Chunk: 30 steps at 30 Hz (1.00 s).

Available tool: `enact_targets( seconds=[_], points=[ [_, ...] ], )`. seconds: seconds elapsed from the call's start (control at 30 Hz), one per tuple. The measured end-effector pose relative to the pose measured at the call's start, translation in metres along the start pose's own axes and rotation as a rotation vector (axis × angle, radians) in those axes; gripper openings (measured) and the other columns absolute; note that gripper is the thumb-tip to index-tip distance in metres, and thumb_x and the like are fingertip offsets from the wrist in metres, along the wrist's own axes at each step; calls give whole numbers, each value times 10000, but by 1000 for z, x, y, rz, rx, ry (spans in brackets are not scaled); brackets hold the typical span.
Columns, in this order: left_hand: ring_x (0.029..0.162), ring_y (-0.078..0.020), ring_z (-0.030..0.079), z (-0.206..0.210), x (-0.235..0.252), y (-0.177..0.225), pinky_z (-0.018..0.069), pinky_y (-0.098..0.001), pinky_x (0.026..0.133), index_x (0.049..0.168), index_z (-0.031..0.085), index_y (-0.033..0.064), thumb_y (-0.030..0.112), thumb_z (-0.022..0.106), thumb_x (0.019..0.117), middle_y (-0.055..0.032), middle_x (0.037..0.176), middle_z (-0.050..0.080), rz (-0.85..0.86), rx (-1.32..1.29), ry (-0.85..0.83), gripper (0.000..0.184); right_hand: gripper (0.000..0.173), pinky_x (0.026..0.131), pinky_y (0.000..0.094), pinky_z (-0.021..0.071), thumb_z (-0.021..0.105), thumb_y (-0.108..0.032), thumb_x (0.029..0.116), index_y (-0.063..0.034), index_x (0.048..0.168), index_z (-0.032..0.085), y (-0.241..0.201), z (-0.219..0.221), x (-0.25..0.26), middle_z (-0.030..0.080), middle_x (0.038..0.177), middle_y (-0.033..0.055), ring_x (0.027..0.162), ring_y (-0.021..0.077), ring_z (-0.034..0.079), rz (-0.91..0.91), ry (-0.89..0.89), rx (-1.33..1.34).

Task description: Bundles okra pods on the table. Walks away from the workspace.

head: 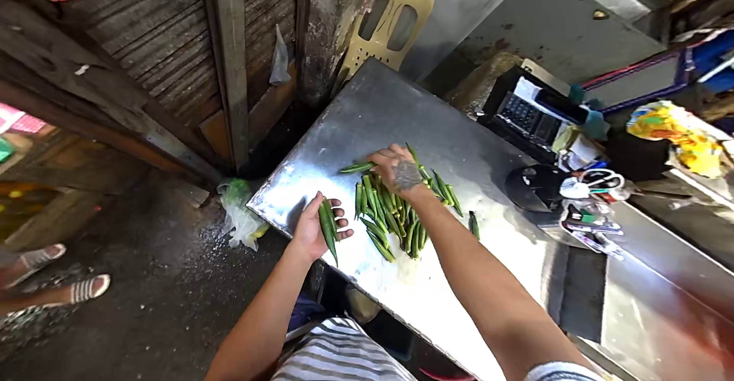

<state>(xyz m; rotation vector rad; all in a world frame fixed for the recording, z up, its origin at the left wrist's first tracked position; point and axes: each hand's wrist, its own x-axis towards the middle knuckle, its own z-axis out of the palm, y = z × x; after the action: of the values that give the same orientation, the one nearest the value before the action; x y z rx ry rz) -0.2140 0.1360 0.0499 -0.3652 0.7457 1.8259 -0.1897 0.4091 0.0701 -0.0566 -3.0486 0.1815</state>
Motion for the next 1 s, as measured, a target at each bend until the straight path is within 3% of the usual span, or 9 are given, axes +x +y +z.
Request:
enact_targets(
  seconds=[0.13, 0.23, 0.3, 0.37, 0.4, 0.53, 0.73, 0.87, 1.0],
  points=[
    [920, -331, 711, -9, -1, 8, 593, -542, 844, 1184, 605, 47, 606, 129, 1073, -148, 987, 694, 8, 23, -30, 742, 170, 1090, 579, 447, 642, -195, 983, -173, 1103, 761, -28, -57, -26, 747, 1052, 54, 1094, 294, 681, -206, -40, 90],
    [990, -319, 700, -7, 2, -3, 579, -545, 892, 1228, 598, 46, 577, 194, 1086, -138, 1063, 690, 13, 130, -123, 682, 180, 1015, 506, 525, 618, -205, 1015, -202, 1130, 757, -54, -91, -40, 740, 1091, 50, 1079, 256, 693, -288, -383, 88],
    [1067, -302, 674, -3, 4, -17, 561, -535, 933, 1323, 562, 61, 497, 390, 1075, -132, 1169, 673, 16, 243, -257, 530, 221, 950, 521, 544, 603, -194, 1023, -228, 1196, 737, -74, -105, -40, 711, 1155, 76, 1084, 281, 681, -218, -632, 46],
    [1063, -331, 688, 8, 2, -32, 595, -526, 889, 1360, 525, 48, 305, 699, 954, -168, 1199, 676, 10, 275, -349, 511, 244, 951, 551, 528, 613, -196, 1016, -244, 1230, 721, -87, -109, -39, 688, 1205, 89, 1120, 303, 660, -139, -781, -6],
    [1020, -316, 701, 14, 0, -40, 616, -488, 836, 1360, 505, 49, 200, 736, 918, -162, 1179, 678, 6, 305, -375, 522, 233, 946, 553, 530, 631, -199, 1003, -237, 1215, 720, -90, -108, -39, 690, 1190, 85, 1117, 301, 660, -117, -791, -16],
    [740, -193, 677, 30, -6, -68, 591, -325, 616, 1293, 518, 58, 52, 668, 963, -97, 931, 674, 33, 368, -331, 363, 340, 857, 527, 568, 767, -163, 916, -133, 1239, 666, -78, -112, -46, 732, 965, 79, 888, 255, 707, -29, -627, 255],
    [974, -326, 720, 17, -18, -74, 621, -496, 821, 1317, 528, 76, 135, 526, 1059, -153, 1095, 699, -33, 312, -362, 264, 278, 719, 401, 613, 860, -155, 811, -81, 994, 665, -40, -131, -83, 724, 844, 33, 762, 161, 704, 111, -235, 670],
    [1037, -328, 707, 12, -18, -80, 594, -503, 909, 1355, 539, 45, 101, 519, 1058, -174, 1162, 696, 0, 300, -382, 303, 232, 724, 343, 571, 834, -143, 838, -43, 965, 667, -34, -129, -109, 704, 846, 57, 760, 142, 667, 172, -477, 806],
    [667, -164, 617, 12, -18, -84, 583, -344, 664, 1276, 562, 47, 92, 536, 1038, -46, 828, 611, 115, 335, -269, 243, 283, 700, 409, 526, 803, -197, 892, -23, 1052, 646, 3, -83, -151, 652, 867, 108, 726, 187, 604, 416, -616, 622]
  ],
)
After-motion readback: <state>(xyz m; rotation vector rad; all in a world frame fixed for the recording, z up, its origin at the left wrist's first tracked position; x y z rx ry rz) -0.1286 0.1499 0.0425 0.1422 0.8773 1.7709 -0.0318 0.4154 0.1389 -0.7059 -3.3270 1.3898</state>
